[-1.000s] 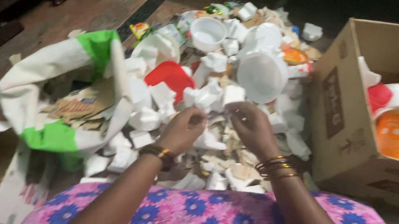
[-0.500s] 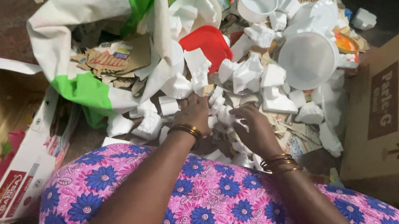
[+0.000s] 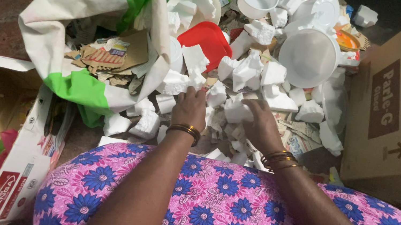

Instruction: The person sorts a mixed pile of waste on the floor, separating items by hand into different containers. They pick up plastic cups, lids, and food wrappers, placing them into a cardboard box or a green-and-white sack. The task involves repeated picking, inspecting, and placing of small items.

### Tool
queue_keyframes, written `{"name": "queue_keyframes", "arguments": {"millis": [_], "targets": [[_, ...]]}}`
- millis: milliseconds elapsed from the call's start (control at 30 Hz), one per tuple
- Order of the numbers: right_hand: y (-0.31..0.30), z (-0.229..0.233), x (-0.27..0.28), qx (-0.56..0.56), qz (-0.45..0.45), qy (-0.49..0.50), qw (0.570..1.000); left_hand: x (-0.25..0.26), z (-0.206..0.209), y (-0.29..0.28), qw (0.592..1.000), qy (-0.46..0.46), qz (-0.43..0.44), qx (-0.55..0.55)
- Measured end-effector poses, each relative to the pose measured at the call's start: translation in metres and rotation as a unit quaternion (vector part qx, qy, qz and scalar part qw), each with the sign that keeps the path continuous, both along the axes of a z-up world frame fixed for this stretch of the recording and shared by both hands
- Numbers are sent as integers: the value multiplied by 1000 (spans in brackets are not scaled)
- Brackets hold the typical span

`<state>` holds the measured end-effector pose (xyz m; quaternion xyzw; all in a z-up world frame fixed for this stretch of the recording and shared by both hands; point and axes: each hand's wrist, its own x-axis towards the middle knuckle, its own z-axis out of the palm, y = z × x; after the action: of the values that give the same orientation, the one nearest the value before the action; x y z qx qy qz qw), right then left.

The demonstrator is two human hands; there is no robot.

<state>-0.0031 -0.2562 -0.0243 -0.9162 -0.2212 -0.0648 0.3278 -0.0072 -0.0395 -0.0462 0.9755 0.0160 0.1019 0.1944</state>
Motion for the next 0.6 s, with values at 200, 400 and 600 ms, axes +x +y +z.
{"name": "queue_keyframes", "arguments": {"millis": [200, 400, 600], "targets": [[-2, 7, 0, 11, -11, -38, 999, -1, 6, 1, 1000, -5, -10, 6], [-25, 14, 18, -73, 45, 95, 992, -10, 38, -16, 978, 193, -75, -33], [-84, 10, 28, -310, 138, 119, 933, -39, 35, -46, 893, 429, -134, 26]]}}
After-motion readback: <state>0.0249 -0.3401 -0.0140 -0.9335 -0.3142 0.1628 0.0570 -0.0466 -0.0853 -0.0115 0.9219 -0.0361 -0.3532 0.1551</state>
